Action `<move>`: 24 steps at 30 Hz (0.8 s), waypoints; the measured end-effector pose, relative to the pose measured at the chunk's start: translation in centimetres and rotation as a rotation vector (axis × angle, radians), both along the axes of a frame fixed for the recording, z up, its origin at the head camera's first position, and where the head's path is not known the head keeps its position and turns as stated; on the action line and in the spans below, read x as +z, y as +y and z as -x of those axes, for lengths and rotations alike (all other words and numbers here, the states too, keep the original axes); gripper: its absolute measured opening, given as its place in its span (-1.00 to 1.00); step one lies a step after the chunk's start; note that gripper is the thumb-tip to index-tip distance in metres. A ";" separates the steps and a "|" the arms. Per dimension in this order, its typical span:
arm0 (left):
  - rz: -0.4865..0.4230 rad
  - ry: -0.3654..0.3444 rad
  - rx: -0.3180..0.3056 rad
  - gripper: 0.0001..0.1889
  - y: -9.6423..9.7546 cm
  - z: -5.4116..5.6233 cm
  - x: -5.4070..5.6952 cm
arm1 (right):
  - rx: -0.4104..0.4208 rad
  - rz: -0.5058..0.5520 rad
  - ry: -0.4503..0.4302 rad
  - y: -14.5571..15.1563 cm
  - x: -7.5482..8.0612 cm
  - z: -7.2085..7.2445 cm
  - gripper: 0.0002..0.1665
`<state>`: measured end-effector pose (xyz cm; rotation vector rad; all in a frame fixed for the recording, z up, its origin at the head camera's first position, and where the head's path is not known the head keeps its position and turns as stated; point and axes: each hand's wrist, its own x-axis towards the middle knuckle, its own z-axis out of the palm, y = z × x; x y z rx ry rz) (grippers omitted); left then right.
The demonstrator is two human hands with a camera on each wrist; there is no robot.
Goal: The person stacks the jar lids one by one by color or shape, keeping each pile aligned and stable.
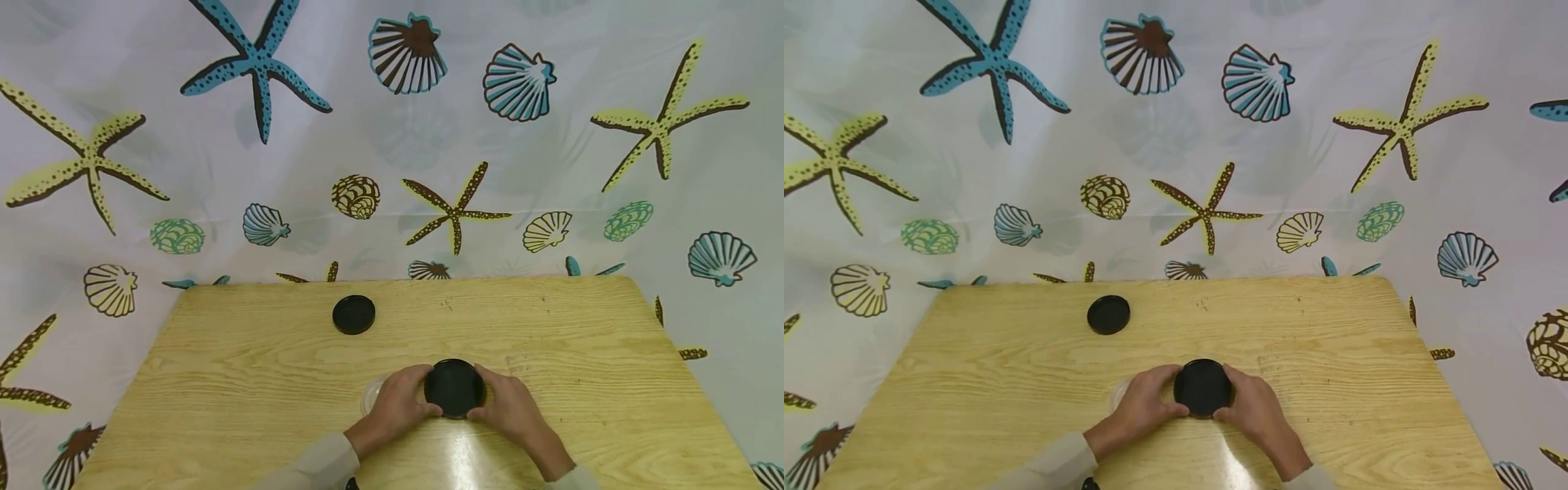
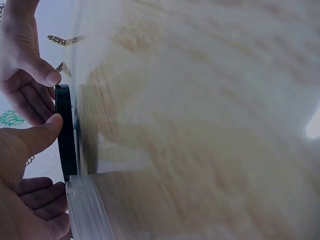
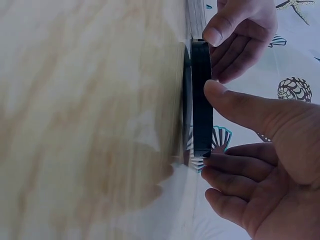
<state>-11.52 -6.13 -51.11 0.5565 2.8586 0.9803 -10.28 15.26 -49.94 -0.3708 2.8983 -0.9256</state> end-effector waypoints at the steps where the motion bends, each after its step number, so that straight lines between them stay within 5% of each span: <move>1: -0.003 -0.003 0.002 -0.28 0.0 0.0 0.0 | 0.001 0.004 -0.003 0.0 0.0 0.0 -0.06; 15: -0.008 -0.023 -0.001 -0.29 -0.5 0.0 0.2 | -0.011 0.007 -0.069 0.4 0.7 0.2 -0.11; 24: -0.051 -0.034 0.087 -0.28 -2.4 0.9 1.0 | 0.003 0.003 -0.064 -0.5 2.2 1.4 -0.11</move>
